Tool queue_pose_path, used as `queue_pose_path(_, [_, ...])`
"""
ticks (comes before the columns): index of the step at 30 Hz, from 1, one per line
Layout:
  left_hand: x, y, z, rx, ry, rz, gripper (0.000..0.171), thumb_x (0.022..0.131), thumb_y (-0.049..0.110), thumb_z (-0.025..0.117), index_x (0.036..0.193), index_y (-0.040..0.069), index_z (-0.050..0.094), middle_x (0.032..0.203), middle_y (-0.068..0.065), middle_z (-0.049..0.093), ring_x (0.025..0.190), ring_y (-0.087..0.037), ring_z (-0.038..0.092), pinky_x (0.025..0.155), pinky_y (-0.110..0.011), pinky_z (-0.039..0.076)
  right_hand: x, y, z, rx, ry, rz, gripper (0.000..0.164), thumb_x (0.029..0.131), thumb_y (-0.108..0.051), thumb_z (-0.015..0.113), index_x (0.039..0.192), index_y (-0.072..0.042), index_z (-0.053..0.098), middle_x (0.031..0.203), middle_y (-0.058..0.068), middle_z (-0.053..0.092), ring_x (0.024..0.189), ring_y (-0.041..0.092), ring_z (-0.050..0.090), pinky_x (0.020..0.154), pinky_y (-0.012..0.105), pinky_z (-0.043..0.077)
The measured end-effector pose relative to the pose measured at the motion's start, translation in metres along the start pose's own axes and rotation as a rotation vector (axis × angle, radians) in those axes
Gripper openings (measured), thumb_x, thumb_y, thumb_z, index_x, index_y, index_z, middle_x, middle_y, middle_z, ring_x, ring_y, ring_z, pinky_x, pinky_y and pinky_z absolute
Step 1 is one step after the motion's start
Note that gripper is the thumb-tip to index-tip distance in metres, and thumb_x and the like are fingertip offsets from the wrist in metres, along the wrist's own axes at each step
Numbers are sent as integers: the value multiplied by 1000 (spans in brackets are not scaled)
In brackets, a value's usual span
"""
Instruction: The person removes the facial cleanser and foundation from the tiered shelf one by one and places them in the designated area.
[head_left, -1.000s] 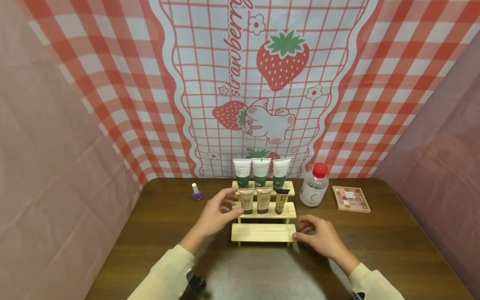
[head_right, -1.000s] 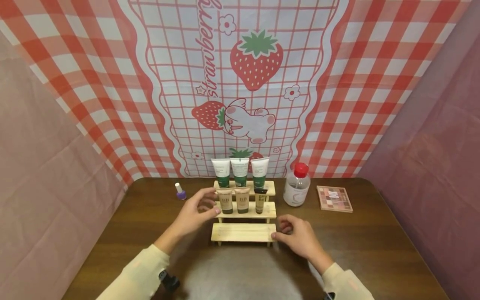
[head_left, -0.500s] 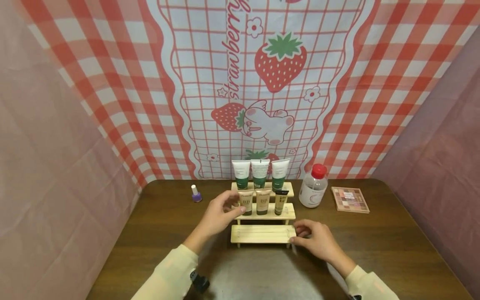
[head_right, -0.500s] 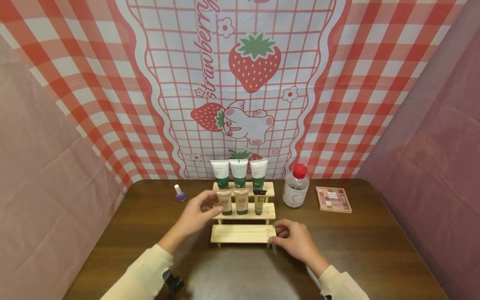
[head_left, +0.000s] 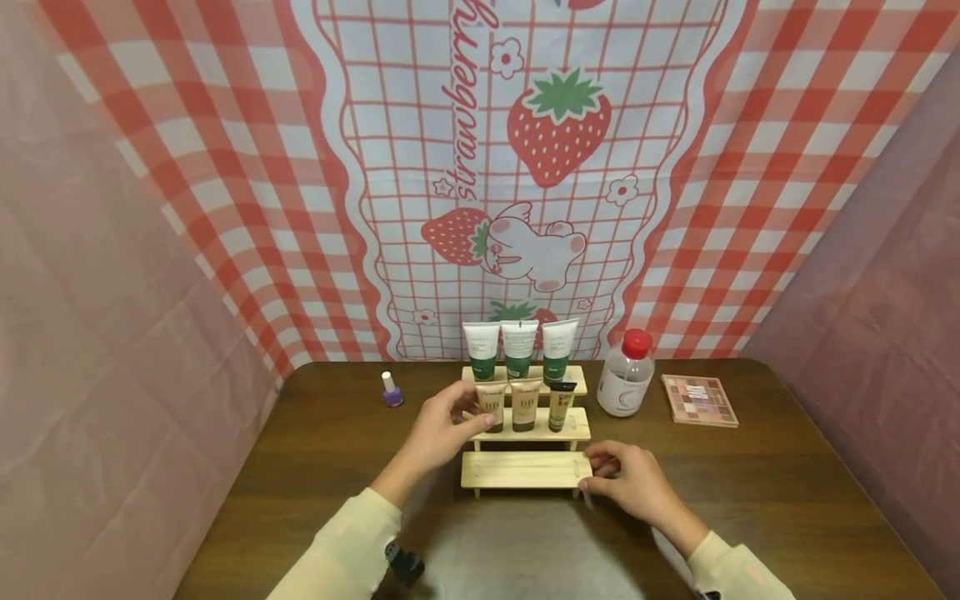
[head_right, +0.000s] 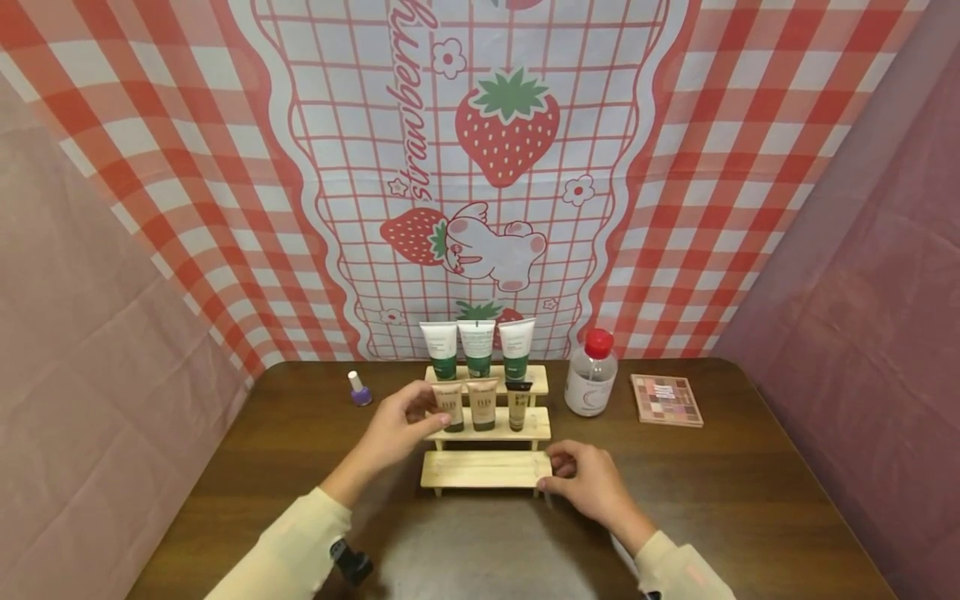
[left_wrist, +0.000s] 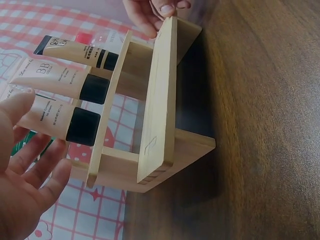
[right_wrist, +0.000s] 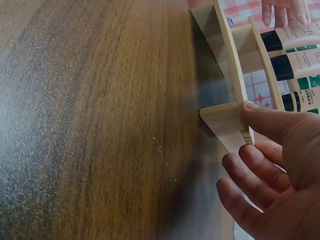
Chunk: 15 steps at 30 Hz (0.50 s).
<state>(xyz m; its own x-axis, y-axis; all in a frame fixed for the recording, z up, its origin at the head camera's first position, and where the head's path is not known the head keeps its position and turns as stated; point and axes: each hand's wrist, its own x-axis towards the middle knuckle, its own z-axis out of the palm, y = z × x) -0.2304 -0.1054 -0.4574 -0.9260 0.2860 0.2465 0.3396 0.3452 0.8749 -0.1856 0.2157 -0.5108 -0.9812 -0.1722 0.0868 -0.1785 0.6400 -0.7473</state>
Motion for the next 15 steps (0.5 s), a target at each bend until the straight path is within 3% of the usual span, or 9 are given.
queue_pose_path(15, [-2, 2, 1, 76, 47, 2, 14, 93, 13, 76, 105, 15, 68, 98, 0, 73, 93, -15, 68, 81, -32, 57, 0, -5, 2, 0, 3, 61, 43, 70, -16, 95, 106, -5, 74, 89, 1, 74, 78, 12, 70, 72, 26, 58])
